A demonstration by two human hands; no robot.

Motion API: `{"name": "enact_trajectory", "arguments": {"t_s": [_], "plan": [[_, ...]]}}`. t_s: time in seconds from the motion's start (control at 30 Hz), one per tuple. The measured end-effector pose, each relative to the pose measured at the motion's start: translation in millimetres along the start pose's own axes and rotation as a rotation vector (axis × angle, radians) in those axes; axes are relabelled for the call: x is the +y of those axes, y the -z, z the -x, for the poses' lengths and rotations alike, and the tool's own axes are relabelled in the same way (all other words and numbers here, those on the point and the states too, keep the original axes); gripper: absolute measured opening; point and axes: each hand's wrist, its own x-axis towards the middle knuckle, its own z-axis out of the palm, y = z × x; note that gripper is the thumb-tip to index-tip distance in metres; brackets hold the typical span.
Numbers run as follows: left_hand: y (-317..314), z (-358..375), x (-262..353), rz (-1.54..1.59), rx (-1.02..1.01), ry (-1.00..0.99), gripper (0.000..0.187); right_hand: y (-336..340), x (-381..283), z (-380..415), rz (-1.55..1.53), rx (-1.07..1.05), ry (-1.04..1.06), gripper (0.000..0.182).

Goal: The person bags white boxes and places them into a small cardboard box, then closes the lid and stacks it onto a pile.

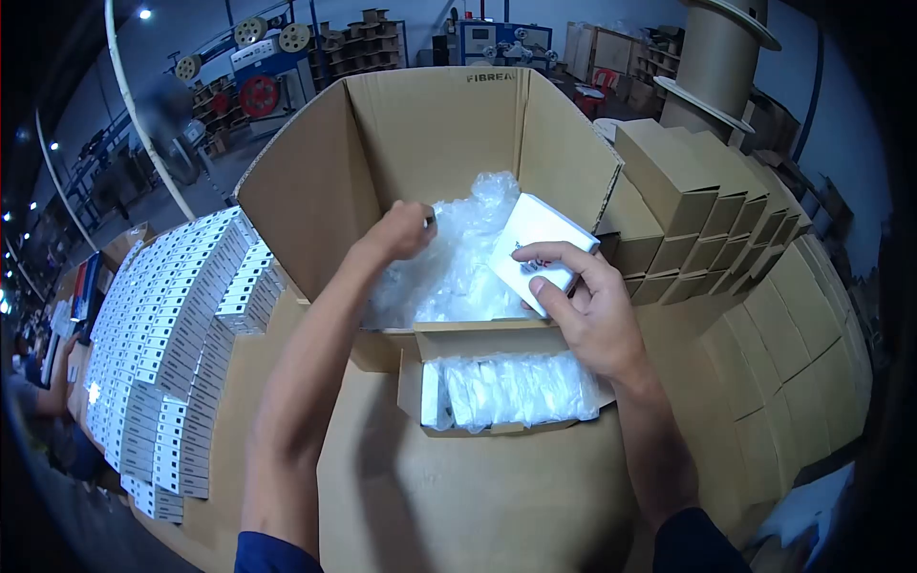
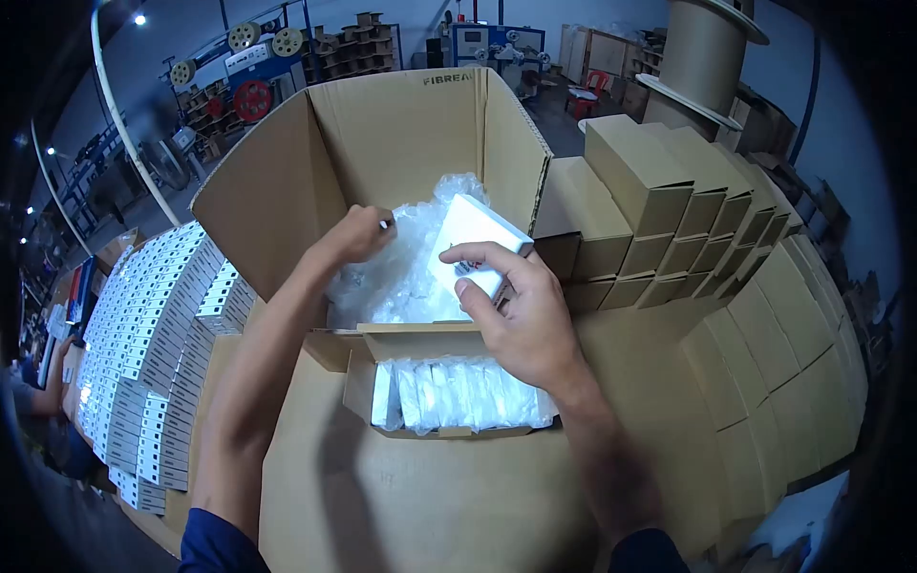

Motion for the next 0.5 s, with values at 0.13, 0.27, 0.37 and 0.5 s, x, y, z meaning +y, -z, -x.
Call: {"name": "enact_trajectory", "arguments": {"t_s": [0.13, 0.27, 0.37, 0.5], "plan": [[15.7, 11.4, -9.9, 0.18, 0.119, 0.133, 0.024, -1.0, 13.8, -2.3, -0.026, 0.006, 0.063, 0.028], [41.9, 33.9, 8.2, 0.405, 0.556, 0.208, 0.024, -1.6, 2.5, -3.2, 0.117, 0.022, 0.005, 0.031], [66.5, 69.5, 35.3, 0.751, 0.581, 0.114, 0.015, -9.4, -2.0, -4.3, 0.161, 0.108, 0.091, 0.038], [65.2, 150.9, 102.8, 1.235, 0.627, 0.012, 0.018, -20.2, -6.7, 16.1, -0.001, 0.13, -0.073, 0.062]]}}
